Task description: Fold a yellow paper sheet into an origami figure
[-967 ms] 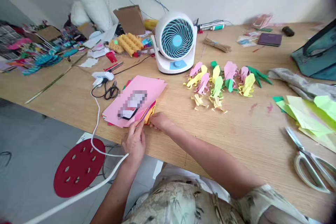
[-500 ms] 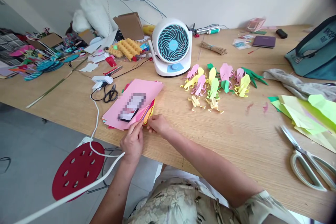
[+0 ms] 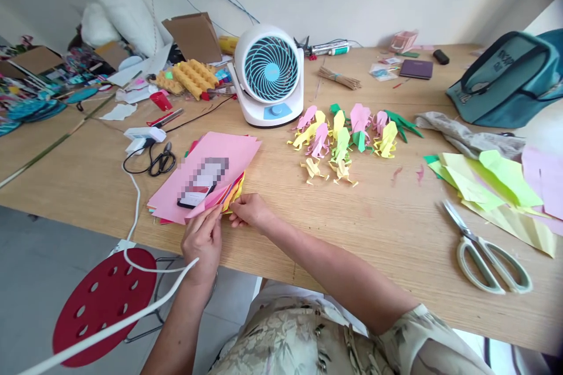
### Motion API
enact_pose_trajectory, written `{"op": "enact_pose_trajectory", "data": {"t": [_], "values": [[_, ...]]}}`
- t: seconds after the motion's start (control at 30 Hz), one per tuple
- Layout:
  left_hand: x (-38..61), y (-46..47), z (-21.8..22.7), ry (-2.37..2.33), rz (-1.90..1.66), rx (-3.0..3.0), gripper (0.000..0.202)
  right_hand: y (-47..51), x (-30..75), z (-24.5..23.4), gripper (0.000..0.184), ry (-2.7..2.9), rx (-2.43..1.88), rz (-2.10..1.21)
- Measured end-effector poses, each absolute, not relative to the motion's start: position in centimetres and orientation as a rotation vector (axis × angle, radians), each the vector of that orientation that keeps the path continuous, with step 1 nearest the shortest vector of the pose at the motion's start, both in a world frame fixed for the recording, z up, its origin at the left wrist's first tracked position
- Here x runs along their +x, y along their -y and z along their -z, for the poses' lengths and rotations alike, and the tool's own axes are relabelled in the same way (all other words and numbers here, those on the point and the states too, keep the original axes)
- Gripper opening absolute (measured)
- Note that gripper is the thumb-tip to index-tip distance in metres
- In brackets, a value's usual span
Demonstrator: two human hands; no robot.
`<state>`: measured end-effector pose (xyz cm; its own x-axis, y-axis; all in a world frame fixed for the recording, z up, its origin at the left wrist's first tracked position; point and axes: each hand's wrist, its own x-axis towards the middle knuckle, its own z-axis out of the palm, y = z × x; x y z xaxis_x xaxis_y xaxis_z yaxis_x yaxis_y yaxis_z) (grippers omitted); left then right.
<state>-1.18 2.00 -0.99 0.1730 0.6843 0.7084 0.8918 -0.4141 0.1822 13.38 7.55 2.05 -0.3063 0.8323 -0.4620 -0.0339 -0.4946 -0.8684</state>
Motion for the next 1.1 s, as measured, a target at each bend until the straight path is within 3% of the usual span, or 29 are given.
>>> {"op": "enact_pose_trajectory", "data": {"t": [0.5, 0.87, 1.1], "values": [[-1.1, -1.9, -0.2, 1.589, 1.083, -2.177, 0.025, -7.0, 14.3, -1.6, 0.036, 0.99, -1.166, -1.881], [-0.6, -1.6, -0.2, 1.674, 0.985, -2.198, 0.027, -6.3, 13.9, -1.4, 0.023, 0.919, -1.186, -1.954], [-0.4, -1.5, 0.1, 1.632, 1.031, -2.192, 0.026, -6.4, 13.9, -1.2, 0.027, 0.919, -1.126, -1.956]]}}
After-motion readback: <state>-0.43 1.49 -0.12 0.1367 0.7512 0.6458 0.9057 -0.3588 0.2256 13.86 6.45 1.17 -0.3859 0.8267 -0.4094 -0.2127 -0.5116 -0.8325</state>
